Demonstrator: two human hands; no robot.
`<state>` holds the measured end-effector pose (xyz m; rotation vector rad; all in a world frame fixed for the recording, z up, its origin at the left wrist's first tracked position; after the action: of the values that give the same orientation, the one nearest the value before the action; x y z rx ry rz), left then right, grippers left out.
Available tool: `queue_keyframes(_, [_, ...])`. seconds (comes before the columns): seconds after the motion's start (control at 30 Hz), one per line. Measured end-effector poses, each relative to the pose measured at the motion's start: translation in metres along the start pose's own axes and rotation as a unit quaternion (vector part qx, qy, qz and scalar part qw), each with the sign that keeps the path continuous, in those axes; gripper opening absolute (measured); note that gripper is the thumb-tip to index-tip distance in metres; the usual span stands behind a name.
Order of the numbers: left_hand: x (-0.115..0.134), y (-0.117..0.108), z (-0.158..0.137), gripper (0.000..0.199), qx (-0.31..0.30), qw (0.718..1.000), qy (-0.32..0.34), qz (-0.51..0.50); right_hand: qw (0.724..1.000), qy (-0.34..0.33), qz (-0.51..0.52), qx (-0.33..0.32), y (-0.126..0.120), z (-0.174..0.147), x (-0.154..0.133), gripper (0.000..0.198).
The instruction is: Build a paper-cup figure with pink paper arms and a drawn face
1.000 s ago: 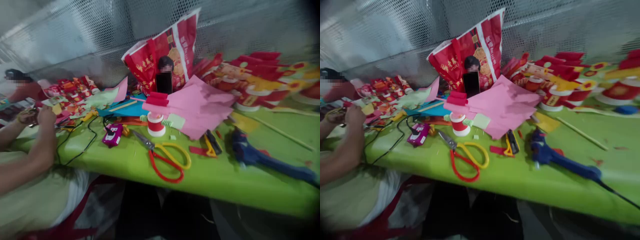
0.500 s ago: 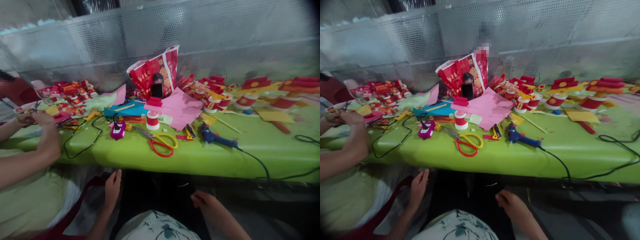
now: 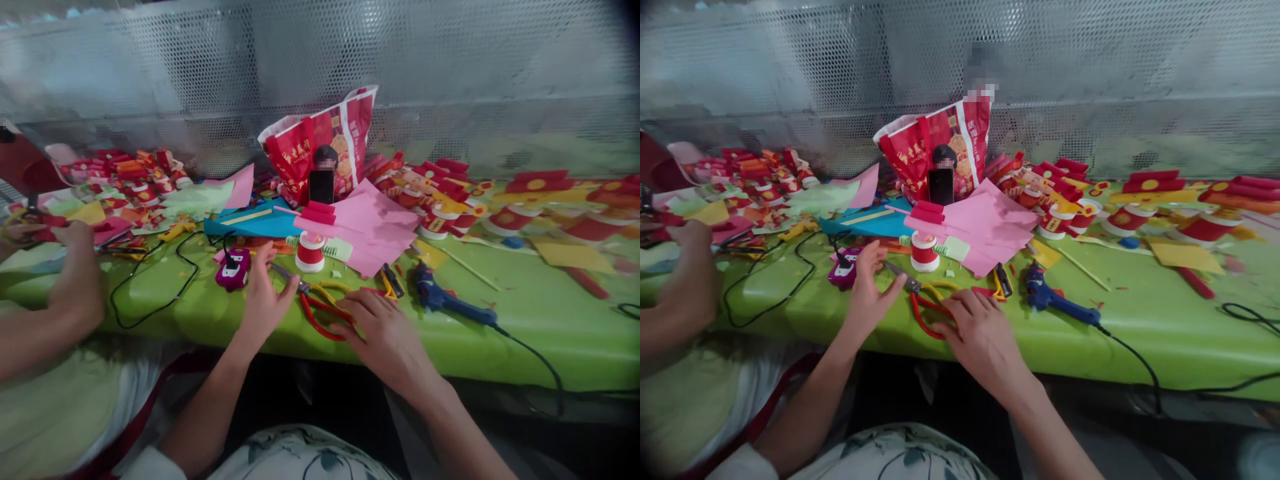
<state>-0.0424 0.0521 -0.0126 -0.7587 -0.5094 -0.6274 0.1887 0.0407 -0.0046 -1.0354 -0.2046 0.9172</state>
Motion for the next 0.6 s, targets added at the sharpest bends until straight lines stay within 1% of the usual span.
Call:
queue_keyframes(0.07, [-0.007, 0.010, 0.013, 0.085, -0.041, 0.999, 0.000, -0.007, 1.000, 0.000, 0.012, -0.013, 0.004, -0.001, -0.001, 0.023])
queue_keyframes(0.1, [-0.010, 0.015, 0.018, 0.089, -0.052, 0.999, -0.003, -0.009, 1.000, 0.002, 0.013, -0.017, 0.005, -0.001, -0.001, 0.021])
queue_keyframes(0.2, [-0.019, 0.025, 0.025, 0.096, -0.060, 0.998, -0.025, -0.006, 1.000, 0.007, 0.009, -0.028, 0.006, 0.000, 0.001, 0.017])
queue_keyframes(0.27, [-0.020, 0.027, 0.025, 0.096, -0.037, 0.999, -0.028, 0.009, 1.000, 0.003, 0.003, -0.031, 0.006, 0.001, 0.004, 0.014])
queue_keyframes(0.3, [-0.019, 0.026, 0.023, 0.093, -0.012, 0.999, -0.019, 0.023, 1.000, 0.001, 0.001, -0.027, 0.006, 0.002, 0.005, 0.013])
queue_keyframes(0.4, [-0.010, 0.018, 0.016, 0.078, 0.089, 0.991, 0.039, 0.095, 1.000, -0.001, -0.008, -0.004, 0.006, 0.003, 0.009, 0.017])
queue_keyframes(0.47, [-0.002, 0.012, 0.012, 0.072, 0.129, 0.977, 0.077, 0.151, 1.000, 0.000, -0.004, 0.013, 0.006, 0.003, 0.013, 0.018])
queue_keyframes(0.53, [0.003, 0.011, 0.009, 0.075, 0.122, 0.967, 0.102, 0.197, 1.000, 0.001, 0.014, 0.025, 0.006, 0.003, 0.016, 0.018])
queue_keyframes(0.6, [0.005, 0.013, 0.009, 0.086, 0.086, 0.964, 0.109, 0.228, 0.999, 0.002, 0.041, 0.031, 0.006, 0.004, 0.021, 0.018])
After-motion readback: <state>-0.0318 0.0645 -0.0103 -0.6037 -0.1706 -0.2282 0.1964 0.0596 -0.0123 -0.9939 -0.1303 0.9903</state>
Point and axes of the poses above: each hand's wrist, its own z-axis towards the middle knuckle, its own y-axis out of the palm, x = y × z, the point moved 3 cm from there along z, towards the middle knuckle, and after that the axes turned 8 degrees about z, right-handed, at the moved point
